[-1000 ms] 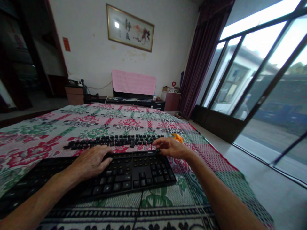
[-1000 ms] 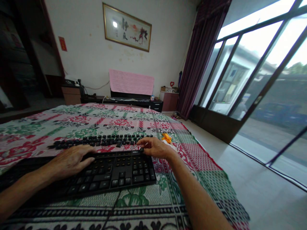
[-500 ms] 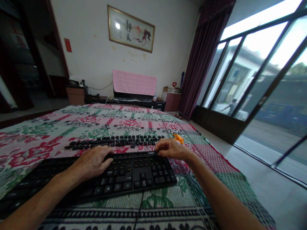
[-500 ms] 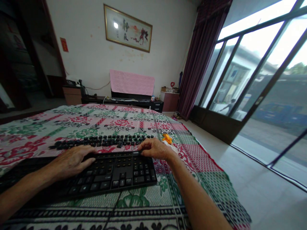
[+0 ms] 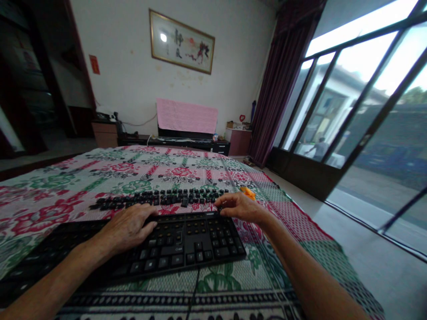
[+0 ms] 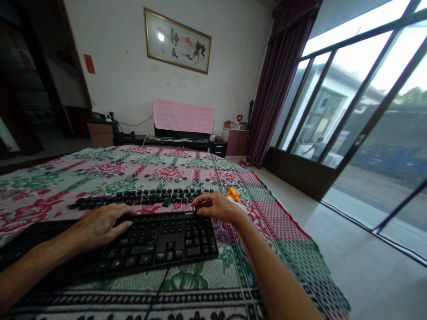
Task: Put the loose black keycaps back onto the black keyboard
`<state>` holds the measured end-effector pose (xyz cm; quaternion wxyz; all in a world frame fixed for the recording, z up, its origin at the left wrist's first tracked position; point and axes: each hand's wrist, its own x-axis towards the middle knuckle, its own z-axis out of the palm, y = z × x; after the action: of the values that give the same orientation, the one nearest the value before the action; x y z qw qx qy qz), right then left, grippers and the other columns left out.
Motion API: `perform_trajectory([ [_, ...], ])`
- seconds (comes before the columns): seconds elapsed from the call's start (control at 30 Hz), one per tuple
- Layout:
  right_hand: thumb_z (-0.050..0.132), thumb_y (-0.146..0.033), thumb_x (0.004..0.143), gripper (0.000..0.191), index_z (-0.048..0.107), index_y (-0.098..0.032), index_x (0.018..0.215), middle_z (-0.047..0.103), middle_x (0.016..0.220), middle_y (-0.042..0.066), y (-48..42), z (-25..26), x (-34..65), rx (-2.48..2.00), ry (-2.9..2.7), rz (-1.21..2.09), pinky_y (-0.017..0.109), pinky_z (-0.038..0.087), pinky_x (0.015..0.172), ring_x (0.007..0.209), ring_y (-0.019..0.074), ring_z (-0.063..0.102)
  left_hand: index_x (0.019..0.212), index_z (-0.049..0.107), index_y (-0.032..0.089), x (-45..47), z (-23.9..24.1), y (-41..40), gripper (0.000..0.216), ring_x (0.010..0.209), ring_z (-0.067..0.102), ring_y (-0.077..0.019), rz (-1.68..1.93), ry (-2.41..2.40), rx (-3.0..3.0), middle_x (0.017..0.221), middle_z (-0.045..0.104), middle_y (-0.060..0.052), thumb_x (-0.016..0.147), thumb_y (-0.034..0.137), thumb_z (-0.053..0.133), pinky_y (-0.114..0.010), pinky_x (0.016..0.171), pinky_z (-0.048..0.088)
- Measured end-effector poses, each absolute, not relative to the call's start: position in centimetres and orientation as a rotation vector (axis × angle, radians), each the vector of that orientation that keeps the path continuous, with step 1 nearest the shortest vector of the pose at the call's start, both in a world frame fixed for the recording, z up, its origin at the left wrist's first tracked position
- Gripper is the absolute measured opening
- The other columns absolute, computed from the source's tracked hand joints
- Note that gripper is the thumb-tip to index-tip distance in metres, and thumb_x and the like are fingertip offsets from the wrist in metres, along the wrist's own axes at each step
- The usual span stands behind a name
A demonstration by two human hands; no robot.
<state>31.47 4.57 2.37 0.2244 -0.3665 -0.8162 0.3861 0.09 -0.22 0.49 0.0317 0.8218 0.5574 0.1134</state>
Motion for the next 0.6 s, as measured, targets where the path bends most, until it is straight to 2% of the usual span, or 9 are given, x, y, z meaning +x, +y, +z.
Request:
perform_trajectory([
  [0.33,0.054,-0.017,0.066,0.027,0.056,-0.017,0.093,0.057,0.087,0.002,4.77,2.09,31.71,-1.002,-2.283,1.016,0.025,0.041,0.069,0.077,0.011,0.051,0.091,0.053,0.021,0.18,0.6,-0.35,0.03,0.086,0.049,-0.0188,0.334,1.738,2.529,0.091,0.055,-0.004,0.072,0.037,0.036,-0.03,0.077,0.036],
  [0.6,0.054,-0.022,0.065,0.024,0.055,-0.015,0.088,0.057,0.078,0.0,4.82,2.12,31.94,-1.061,-2.254,1.073,0.023,0.04,0.061,0.069,0.0097,0.052,0.092,0.053,0.021,-0.02,0.31,-0.21,0.03,0.087,0.048,-0.0187,0.335,1.736,2.557,0.092,0.055,-0.005,0.073,0.036,0.035,-0.03,0.078,0.036],
])
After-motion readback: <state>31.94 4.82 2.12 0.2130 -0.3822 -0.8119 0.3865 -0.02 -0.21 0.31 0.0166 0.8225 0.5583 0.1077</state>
